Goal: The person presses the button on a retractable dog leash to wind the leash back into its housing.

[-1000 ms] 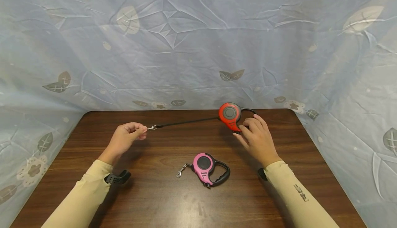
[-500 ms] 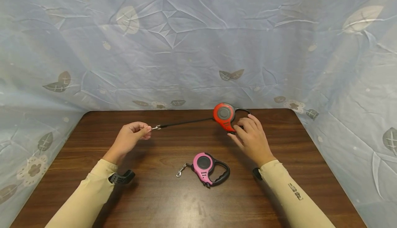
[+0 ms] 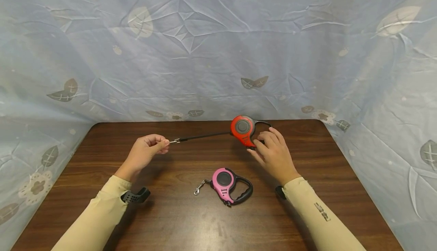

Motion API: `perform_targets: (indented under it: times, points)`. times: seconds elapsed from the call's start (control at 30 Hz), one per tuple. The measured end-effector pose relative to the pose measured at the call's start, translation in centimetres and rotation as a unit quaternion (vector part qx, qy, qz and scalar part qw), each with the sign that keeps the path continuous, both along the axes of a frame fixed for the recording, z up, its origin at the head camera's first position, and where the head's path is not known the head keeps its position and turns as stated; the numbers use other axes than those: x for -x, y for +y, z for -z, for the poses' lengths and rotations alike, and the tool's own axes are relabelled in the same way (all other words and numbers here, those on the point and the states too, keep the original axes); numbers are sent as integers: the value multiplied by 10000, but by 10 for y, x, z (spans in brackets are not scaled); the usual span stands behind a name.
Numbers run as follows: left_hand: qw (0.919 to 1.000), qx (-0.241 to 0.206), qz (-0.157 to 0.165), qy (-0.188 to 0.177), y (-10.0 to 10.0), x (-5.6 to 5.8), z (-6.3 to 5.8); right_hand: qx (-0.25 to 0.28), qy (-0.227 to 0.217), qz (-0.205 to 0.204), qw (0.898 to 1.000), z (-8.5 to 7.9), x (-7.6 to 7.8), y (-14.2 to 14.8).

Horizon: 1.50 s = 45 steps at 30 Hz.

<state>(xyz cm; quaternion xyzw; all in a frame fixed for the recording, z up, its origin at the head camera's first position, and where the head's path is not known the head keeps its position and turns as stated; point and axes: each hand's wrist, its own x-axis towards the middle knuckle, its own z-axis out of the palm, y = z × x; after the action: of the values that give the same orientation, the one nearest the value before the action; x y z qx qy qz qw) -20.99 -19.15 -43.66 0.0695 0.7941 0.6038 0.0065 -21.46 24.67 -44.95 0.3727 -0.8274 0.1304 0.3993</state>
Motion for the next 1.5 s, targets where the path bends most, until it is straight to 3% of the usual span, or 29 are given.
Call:
perform_targets:
  times: [0.9, 1.5]
  points:
    - [9999, -155, 0, 44, 11, -1, -4, 156, 352, -191, 9991, 5, -11, -11]
    - [9989, -438, 172, 6, 23, -1, -5, 226, 590, -346, 9974, 8, -14, -26]
